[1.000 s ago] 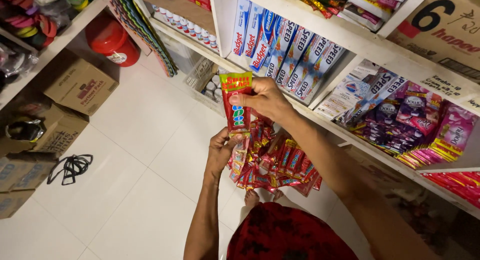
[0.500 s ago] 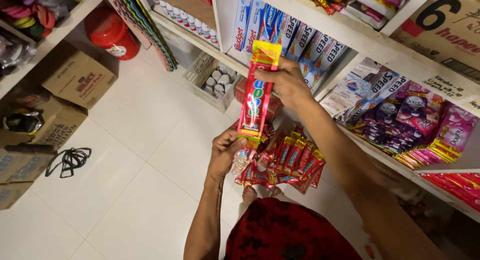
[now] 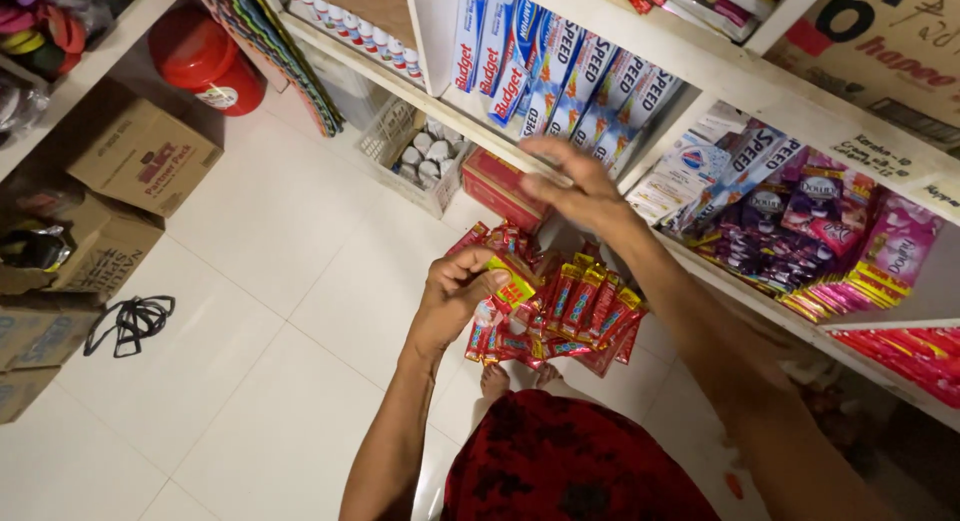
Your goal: The recorder is organizing individual candy packs into a display box on a store shelf.
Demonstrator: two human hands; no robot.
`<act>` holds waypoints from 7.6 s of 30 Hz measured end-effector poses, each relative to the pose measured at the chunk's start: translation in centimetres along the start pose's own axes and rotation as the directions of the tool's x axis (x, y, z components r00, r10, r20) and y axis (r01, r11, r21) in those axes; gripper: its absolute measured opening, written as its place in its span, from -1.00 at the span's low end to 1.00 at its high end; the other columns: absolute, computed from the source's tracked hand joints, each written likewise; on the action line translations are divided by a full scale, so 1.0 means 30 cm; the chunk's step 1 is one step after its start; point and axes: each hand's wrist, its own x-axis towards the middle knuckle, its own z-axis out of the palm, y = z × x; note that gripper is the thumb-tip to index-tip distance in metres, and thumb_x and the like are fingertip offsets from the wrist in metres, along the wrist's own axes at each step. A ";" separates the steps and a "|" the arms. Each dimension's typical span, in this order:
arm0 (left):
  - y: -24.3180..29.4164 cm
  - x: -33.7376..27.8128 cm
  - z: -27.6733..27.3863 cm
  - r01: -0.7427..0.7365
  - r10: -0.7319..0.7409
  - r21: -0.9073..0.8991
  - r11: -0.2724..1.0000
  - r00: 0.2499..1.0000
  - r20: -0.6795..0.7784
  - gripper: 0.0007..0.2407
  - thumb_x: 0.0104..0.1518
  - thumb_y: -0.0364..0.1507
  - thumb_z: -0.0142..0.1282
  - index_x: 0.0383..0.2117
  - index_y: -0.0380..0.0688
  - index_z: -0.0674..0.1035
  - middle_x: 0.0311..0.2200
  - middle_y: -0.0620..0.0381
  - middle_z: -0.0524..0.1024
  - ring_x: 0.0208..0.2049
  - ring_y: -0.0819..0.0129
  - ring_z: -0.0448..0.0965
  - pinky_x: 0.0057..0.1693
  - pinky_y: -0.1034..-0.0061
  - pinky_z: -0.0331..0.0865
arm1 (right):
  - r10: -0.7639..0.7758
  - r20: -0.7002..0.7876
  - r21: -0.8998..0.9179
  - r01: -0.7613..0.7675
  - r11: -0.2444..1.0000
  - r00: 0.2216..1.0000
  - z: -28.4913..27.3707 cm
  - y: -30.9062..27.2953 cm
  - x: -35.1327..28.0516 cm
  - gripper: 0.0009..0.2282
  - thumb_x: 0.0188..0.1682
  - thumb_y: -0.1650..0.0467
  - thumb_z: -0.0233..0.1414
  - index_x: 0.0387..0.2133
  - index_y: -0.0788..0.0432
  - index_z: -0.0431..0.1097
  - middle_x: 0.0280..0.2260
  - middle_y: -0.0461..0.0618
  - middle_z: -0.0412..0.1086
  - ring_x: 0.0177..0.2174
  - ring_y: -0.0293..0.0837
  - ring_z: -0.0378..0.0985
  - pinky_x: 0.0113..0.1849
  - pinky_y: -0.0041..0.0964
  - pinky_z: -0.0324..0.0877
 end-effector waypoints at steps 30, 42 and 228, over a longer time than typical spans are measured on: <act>0.092 -0.014 0.006 0.069 -0.104 0.182 0.981 0.976 0.192 -0.92 0.26 -0.58 0.12 -0.20 -0.24 0.63 -0.30 0.29 0.57 -0.22 0.63 0.49 -0.04 0.65 0.38 | -0.219 0.896 0.075 0.353 0.933 0.387 -0.092 -0.356 -0.011 -0.83 -0.10 0.32 0.21 -0.38 0.18 0.48 -0.51 -0.04 0.50 -0.49 -0.22 0.53 -0.42 -0.23 0.37; 0.082 -0.006 0.069 0.005 -0.020 0.174 0.985 0.996 0.085 -0.94 0.29 -0.57 0.11 -0.25 -0.31 0.61 -0.33 0.31 0.57 -0.28 0.65 0.46 -0.13 0.68 0.35 | 0.006 0.932 -0.161 0.398 0.903 0.363 -0.105 -0.406 0.041 -0.84 -0.17 0.32 0.21 -0.42 0.16 0.51 -0.60 0.04 0.47 -0.56 -0.07 0.52 -0.45 -0.10 0.35; -0.036 0.549 0.704 0.228 -0.231 -0.083 0.970 0.972 -0.032 -0.78 0.19 -0.62 -0.12 -0.09 -0.18 0.51 -0.30 0.04 0.65 -0.35 0.38 0.63 -0.30 0.51 0.49 | 0.621 -0.434 0.340 -0.520 0.784 0.653 -1.244 0.259 0.513 -0.77 -0.14 0.59 0.03 -0.19 0.26 0.34 -0.48 0.18 0.44 -0.62 0.01 0.53 -0.55 0.02 0.56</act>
